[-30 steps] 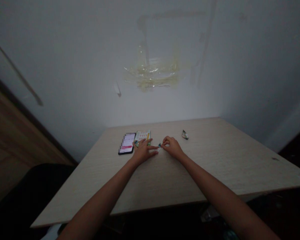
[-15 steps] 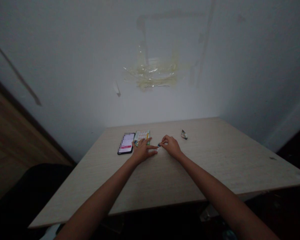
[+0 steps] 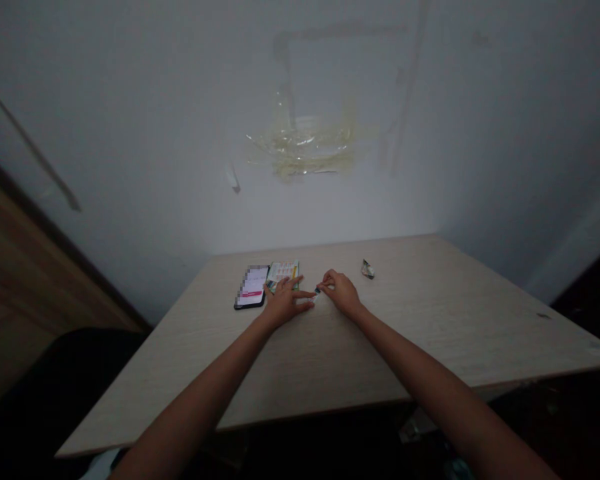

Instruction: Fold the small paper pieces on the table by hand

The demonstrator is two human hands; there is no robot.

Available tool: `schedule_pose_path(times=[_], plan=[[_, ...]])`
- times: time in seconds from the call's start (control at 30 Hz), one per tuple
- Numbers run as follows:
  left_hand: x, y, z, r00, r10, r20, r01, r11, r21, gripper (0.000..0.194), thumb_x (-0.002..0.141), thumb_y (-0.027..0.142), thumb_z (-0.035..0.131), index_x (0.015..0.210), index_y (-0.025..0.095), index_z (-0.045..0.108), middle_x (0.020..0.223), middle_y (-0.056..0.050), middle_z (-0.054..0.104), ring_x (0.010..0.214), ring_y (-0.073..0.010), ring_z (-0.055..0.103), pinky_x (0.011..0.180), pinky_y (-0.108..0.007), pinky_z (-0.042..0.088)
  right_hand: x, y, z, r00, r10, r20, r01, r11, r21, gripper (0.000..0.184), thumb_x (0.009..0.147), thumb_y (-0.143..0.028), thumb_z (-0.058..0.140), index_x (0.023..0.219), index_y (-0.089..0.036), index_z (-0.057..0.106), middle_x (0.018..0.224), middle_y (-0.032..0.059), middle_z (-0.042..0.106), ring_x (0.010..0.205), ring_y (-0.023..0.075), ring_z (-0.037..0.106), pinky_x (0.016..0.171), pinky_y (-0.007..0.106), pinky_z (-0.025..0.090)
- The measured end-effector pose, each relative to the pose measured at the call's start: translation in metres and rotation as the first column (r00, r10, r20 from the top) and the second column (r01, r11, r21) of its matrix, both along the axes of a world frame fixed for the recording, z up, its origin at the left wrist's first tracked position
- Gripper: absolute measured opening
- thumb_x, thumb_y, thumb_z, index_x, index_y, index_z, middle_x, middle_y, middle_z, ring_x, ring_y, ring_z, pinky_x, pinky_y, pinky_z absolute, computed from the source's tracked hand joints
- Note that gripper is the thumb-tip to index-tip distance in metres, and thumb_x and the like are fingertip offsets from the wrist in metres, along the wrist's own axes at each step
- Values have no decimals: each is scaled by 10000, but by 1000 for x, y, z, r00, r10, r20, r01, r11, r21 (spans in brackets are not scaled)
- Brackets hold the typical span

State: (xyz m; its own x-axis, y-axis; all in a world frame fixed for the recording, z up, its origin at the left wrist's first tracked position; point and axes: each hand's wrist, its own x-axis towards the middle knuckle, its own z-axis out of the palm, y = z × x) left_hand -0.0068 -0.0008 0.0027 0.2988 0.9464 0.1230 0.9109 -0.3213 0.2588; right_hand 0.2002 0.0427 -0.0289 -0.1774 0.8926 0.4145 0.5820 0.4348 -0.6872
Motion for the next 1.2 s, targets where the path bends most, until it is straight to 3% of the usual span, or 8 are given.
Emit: schedule_pose_path(times=[0.17,0.33,0.43,0.6,0.77,1.0,1.2], plan=[[4,-2,-3,1000,-4,-9,4,998,59,340,822,673,575,1144,583,637,1560,75,372,1457,-388,209,1035,-801,-20,-1,1,0,1000,4,6,-4,1000,-2,120,826,-254,664,886,-241,561,926,34,767,958,215,703,873,353,476],[10,-7,-7,999,51,-14,-48,988,149,342,842,658,561,1135,521,673,1527,48,430,1440,-376,246,1057,-783,-34,3,-5,3,985,-8,-172,0,999,-46,134,817,-273,648,871,-237,531,927,34,769,921,196,719,848,331,493],[13,-8,-9,997,63,-35,-55,977,205,349,889,635,502,1167,500,665,1515,18,450,1437,-360,258,1060,-786,-29,5,-8,4,971,9,-240,-27,997,-70,176,790,-293,668,866,-235,520,901,30,769,891,194,724,842,329,499],[13,-7,-12,997,57,-50,-44,971,235,385,977,558,350,1233,492,630,1506,-9,462,1434,-355,279,1058,-793,-12,7,-4,-2,979,22,-203,-41,995,-89,243,730,-326,720,879,-229,554,837,26,760,851,212,717,825,345,498],[12,-6,-12,997,65,-51,-53,977,205,342,938,572,443,1231,530,614,1522,1,440,1436,-366,275,1052,-795,-3,9,-1,-4,977,52,-206,-70,994,-82,266,714,-331,728,884,-226,553,816,19,755,837,214,710,842,356,488],[15,-9,-11,996,88,-29,-79,969,236,354,901,600,491,1205,506,645,1499,-11,462,1433,-383,259,1051,-798,-9,6,-9,-1,936,191,-297,-248,954,-166,314,689,-313,741,885,-231,509,753,-8,733,777,202,714,798,331,506],[15,-8,-10,995,99,-20,-92,970,223,345,881,603,526,1180,498,663,1498,-9,461,1431,-382,257,1052,-795,-13,3,-11,0,967,176,-186,-196,976,-97,249,688,-279,724,833,-220,530,795,0,695,789,190,697,765,306,501]])
